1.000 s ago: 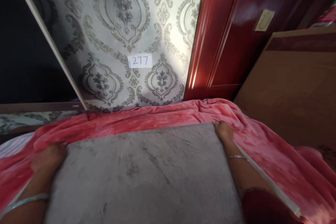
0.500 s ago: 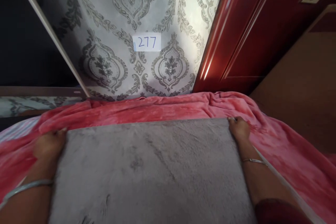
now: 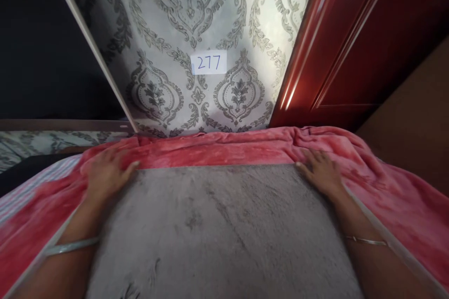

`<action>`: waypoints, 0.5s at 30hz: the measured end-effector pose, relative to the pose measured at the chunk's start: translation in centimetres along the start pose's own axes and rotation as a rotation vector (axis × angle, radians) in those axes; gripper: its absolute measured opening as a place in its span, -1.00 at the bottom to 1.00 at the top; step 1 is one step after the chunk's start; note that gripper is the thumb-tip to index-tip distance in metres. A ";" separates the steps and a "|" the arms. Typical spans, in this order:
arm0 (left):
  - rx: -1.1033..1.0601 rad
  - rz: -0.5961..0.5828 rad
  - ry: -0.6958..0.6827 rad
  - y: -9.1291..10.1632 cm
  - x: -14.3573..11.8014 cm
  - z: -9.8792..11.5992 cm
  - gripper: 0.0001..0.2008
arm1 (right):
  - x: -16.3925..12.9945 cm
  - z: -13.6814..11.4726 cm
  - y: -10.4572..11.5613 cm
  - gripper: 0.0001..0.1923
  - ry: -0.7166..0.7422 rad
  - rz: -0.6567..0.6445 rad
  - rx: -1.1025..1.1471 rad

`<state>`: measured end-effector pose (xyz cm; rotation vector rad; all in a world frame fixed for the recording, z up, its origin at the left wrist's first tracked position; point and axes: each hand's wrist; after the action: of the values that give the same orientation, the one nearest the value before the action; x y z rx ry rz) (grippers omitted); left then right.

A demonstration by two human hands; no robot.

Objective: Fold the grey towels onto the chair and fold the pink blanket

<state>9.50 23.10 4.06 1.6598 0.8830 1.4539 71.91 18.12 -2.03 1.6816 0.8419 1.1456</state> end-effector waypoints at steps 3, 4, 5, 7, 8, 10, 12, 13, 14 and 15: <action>-0.168 -0.308 -0.312 -1.7 0.0 3.7 -0.34 | -0.6 -2.0 -1.7 -0.33 0.174 -0.184 0.004; -0.201 -0.392 -0.325 -2.5 -0.2 4.5 -0.34 | -0.8 -2.3 -2.2 -0.33 0.171 -0.230 0.005; -0.223 -0.452 -0.320 -3.3 -0.3 5.0 -0.35 | -0.9 -2.4 -2.6 -0.33 0.156 -0.260 0.005; -0.252 -0.501 -0.292 -4.4 -0.7 5.3 -0.33 | -0.9 -2.4 -3.0 -0.33 0.133 -0.281 0.012; -0.261 -0.500 -0.281 -4.6 -0.8 5.3 -0.32 | -0.8 -2.3 -3.1 -0.34 0.131 -0.281 0.020; -0.261 -0.484 -0.248 -4.5 -1.0 5.0 -0.33 | -0.7 -2.1 -3.1 -0.35 0.128 -0.271 0.044; -0.225 -0.478 -0.174 -3.9 -1.1 4.6 -0.35 | -0.7 -1.8 -3.2 -0.36 0.109 -0.249 0.081; -0.201 -0.482 -0.122 -3.5 -1.1 4.2 -0.35 | -0.7 -1.5 -3.3 -0.37 0.082 -0.227 0.107; -0.179 -0.492 -0.069 -3.1 -1.2 3.8 -0.35 | -0.7 -1.1 -3.5 -0.39 0.053 -0.186 0.147; -0.164 -0.501 -0.024 -2.7 -1.3 3.1 -0.34 | -0.6 -0.5 -3.8 -0.41 0.023 -0.137 0.191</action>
<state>12.39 23.00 0.80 1.2191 1.0452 1.1222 71.09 19.09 -5.69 1.7376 1.0926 1.0187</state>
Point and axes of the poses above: each hand's wrist, its own x-axis towards the middle knuckle, its own y-axis out of the back of the hand, z = x × y, and after that the axes turned 5 degrees about -y, right-handed
